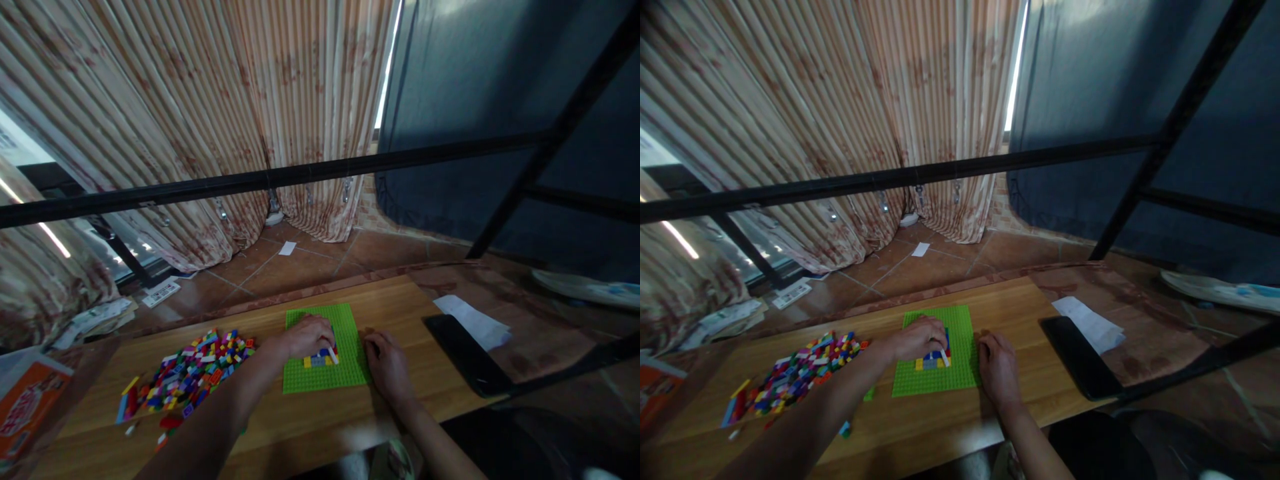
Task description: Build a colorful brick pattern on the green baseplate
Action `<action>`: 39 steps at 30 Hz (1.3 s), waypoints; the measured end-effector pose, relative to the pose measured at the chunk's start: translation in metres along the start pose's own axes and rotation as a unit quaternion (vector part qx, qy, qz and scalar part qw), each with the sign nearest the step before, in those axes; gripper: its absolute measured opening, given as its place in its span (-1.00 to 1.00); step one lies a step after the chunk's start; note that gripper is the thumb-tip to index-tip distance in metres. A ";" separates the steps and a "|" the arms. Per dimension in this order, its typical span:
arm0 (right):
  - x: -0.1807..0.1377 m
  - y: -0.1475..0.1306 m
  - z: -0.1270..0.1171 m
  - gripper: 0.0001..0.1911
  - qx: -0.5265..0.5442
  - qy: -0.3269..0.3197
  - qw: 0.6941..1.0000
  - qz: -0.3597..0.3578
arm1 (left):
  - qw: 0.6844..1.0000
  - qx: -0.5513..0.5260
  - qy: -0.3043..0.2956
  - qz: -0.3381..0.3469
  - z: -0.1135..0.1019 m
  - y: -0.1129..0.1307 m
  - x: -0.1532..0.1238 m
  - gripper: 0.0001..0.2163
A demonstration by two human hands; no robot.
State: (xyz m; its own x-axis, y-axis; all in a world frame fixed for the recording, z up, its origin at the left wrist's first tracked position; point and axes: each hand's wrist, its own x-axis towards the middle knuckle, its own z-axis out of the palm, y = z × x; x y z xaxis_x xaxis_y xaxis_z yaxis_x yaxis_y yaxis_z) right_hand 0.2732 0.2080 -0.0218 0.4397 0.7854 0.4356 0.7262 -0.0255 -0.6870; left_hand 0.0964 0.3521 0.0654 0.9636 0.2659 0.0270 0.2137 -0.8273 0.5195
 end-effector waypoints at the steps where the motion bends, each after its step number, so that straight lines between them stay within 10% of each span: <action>1: 0.000 0.000 0.000 -0.76 -0.001 0.001 1.000 0.002 | 1.000 0.000 -0.003 0.002 0.000 -0.001 0.001 -0.82; 27: -0.001 0.006 0.005 -0.75 -0.001 0.006 1.000 -0.001 | 0.987 0.146 -0.034 0.052 0.009 0.011 -0.011 -0.86; 39: -0.001 0.004 0.007 -0.76 0.005 0.013 1.000 0.008 | 0.987 0.149 0.058 0.008 0.042 0.022 -0.026 -0.88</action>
State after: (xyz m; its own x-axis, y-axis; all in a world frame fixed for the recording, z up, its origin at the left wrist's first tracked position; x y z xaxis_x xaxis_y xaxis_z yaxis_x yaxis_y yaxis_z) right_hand 0.2718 0.2114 -0.0287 0.4654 0.7685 0.4390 0.7139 -0.0327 -0.6995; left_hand 0.0826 0.3059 0.0399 0.9464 0.2912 0.1397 0.2520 -0.9362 0.2449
